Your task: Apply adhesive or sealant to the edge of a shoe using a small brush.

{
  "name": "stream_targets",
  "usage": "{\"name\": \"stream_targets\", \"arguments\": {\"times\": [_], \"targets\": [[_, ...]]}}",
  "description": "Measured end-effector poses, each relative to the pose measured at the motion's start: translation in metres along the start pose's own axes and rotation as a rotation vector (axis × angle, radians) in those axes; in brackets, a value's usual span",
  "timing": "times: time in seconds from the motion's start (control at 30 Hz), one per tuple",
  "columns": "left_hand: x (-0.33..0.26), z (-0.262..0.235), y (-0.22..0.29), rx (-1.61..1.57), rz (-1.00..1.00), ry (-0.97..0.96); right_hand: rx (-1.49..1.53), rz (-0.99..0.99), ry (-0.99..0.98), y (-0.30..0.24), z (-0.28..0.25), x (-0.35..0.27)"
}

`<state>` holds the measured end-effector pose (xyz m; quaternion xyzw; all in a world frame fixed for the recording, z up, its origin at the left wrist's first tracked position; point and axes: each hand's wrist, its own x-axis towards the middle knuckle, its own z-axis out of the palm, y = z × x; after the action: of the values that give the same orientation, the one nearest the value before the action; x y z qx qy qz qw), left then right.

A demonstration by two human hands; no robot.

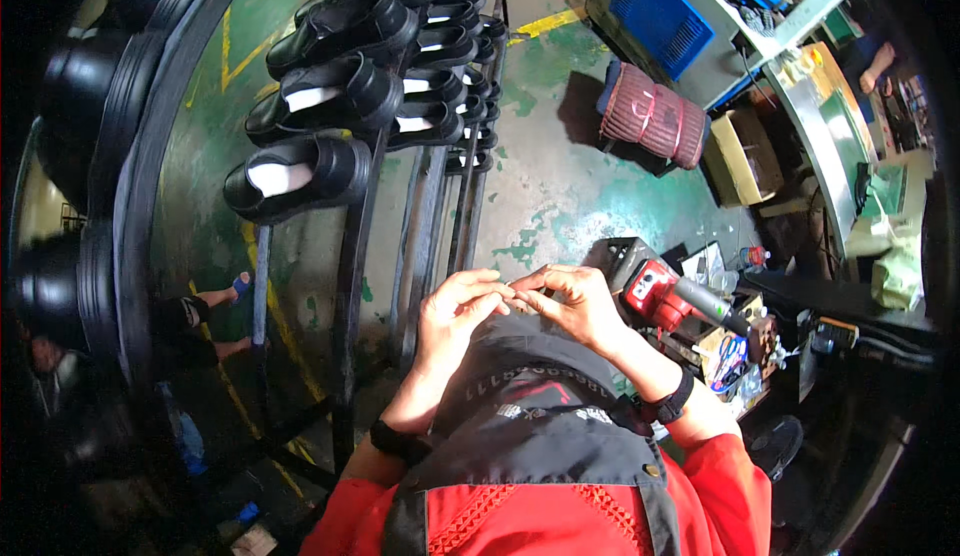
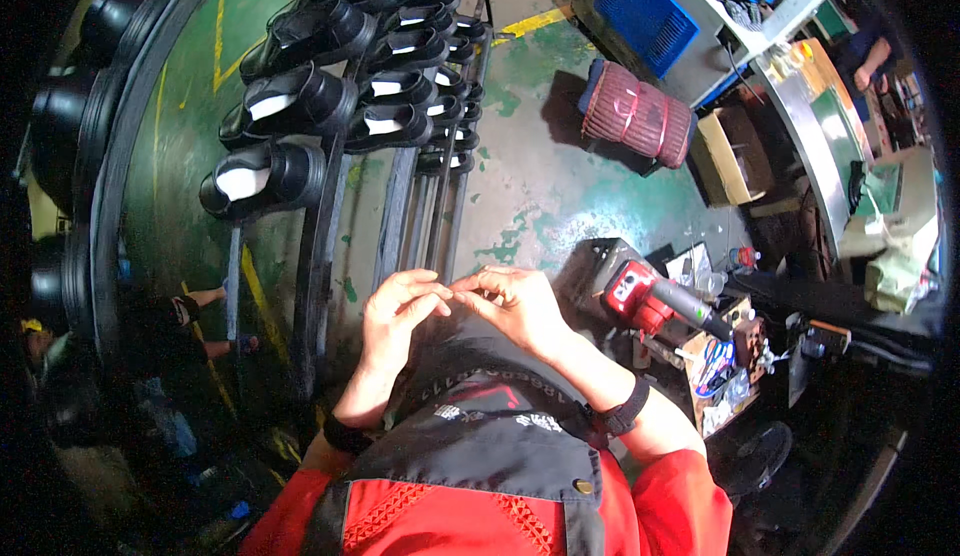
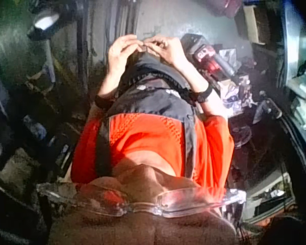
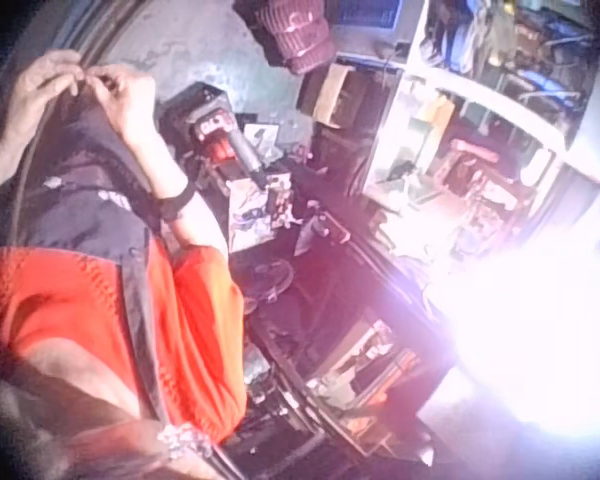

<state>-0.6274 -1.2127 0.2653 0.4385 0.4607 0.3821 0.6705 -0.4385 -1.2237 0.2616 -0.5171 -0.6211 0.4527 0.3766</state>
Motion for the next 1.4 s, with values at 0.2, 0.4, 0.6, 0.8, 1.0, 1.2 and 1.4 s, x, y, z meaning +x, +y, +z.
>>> {"name": "stream_targets", "arguments": {"times": [0.2,0.4,0.6,0.8,1.0,1.2,1.4], "targets": [[0.075,0.010,0.038,0.268,0.123,0.061,-0.206,-0.258,-0.036,0.014,-0.045,0.085],[0.163,0.038,0.060,0.312,0.130,0.105,-0.060,-0.310,-0.076,0.039,-0.107,0.166],[0.261,0.093,0.062,0.072,0.093,0.114,0.283,-0.056,-0.106,0.065,-0.190,0.243],[0.346,0.113,0.081,-0.512,-0.088,0.126,0.402,0.190,-0.183,0.098,-0.270,0.313],[0.418,0.124,0.095,-0.573,-0.060,0.133,0.180,-0.013,-0.276,0.088,-0.301,0.382],[0.481,0.110,0.111,-0.257,0.092,0.172,-0.153,-0.266,-0.245,0.081,-0.313,0.454],[0.531,0.095,0.123,-0.107,0.147,0.203,-0.433,-0.569,-0.291,0.083,-0.319,0.524]]}}
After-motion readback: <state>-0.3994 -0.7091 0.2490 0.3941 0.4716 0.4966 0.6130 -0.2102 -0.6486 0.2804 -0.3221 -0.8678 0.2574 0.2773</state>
